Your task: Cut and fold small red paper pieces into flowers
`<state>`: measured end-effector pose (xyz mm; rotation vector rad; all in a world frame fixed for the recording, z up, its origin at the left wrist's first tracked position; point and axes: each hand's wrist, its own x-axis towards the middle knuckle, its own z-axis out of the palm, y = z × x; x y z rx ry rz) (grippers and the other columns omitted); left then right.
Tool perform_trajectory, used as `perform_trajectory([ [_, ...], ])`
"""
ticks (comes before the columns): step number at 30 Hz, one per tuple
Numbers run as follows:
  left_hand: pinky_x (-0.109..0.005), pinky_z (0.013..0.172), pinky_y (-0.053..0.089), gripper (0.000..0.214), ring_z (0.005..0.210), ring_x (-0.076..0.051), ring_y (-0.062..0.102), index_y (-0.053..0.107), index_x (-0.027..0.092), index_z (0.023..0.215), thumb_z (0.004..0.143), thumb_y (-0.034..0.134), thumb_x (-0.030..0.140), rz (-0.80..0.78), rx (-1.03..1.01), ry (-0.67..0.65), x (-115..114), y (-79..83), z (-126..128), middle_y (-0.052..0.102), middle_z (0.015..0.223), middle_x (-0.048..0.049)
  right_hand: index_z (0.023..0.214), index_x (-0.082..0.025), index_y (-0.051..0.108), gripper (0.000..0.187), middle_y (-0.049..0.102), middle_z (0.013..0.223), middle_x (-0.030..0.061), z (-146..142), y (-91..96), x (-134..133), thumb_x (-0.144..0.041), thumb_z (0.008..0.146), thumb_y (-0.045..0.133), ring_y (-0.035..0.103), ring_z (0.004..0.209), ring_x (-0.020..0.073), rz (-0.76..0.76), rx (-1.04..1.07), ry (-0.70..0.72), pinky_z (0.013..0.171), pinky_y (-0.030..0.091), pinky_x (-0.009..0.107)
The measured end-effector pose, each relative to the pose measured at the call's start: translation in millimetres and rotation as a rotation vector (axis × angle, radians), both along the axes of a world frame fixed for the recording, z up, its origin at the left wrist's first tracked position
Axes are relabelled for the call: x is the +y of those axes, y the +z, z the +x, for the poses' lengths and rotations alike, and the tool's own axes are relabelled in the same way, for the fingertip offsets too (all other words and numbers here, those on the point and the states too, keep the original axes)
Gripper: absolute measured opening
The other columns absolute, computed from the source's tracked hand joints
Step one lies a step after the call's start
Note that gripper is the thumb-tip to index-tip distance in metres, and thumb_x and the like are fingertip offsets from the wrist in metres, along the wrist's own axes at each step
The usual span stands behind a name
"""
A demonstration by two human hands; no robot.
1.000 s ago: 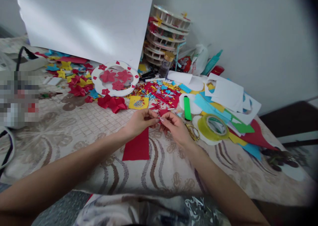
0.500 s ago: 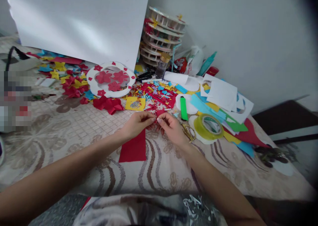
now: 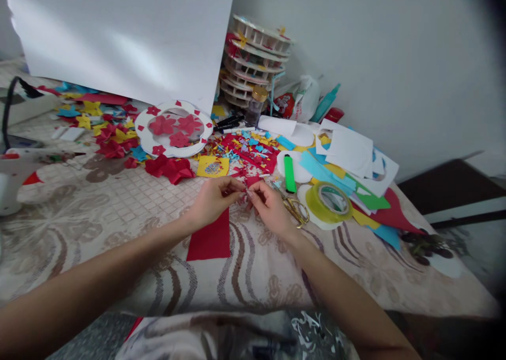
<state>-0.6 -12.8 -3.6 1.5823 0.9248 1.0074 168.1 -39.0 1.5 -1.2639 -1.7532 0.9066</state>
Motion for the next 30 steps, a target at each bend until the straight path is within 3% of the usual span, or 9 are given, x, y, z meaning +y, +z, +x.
perform_trajectory([
  [12,-0.023,0.069,0.046,0.026,0.069,-0.01,0.059,0.064,0.014,0.084,0.065,0.074,0.028,-0.275,-0.273,0.006,4.0,-0.9,-0.5,0.065,0.078,-0.001,0.08,-0.022,0.05,0.016,0.055,0.059,-0.0028,-1.2,0.5,-0.7,-0.036,0.087,0.048,0.047,0.047,0.0112,-0.1,0.078,0.029,0.046,0.035,0.023],
  [16,-0.023,0.067,0.045,0.024,0.068,-0.01,0.058,0.065,0.014,0.083,0.065,0.073,0.028,-0.273,-0.213,0.001,4.7,-1.8,-0.6,0.066,0.075,-0.0012,0.081,-0.022,0.051,0.017,0.055,0.06,-0.0025,-0.2,-2.1,0.8,-0.037,0.087,0.048,0.051,0.05,0.0119,-0.106,0.112,0.029,0.047,0.037,0.023],
  [21,-0.024,0.058,0.044,0.024,0.059,-0.011,0.056,0.065,0.013,0.075,0.072,0.065,0.036,-0.265,-0.126,-0.14,4.4,-3.8,-0.4,0.064,0.066,-0.0022,0.08,-0.022,0.052,0.019,0.058,0.066,-0.0009,-0.6,-3.9,1.8,-0.04,0.086,0.05,0.054,0.054,0.013,-0.102,0.129,0.021,0.047,0.04,0.024],
  [30,-0.025,0.062,0.045,0.023,0.063,-0.013,0.057,0.064,0.012,0.076,0.071,0.066,0.034,-0.163,-0.061,-0.081,2.7,1.7,-0.3,0.065,0.068,-0.0033,0.08,-0.022,0.051,0.02,0.055,0.063,-0.0024,-1.4,-2.9,2.6,-0.041,0.085,0.051,0.055,0.054,0.0123,-0.179,0.231,0.021,0.044,0.038,0.022],
])
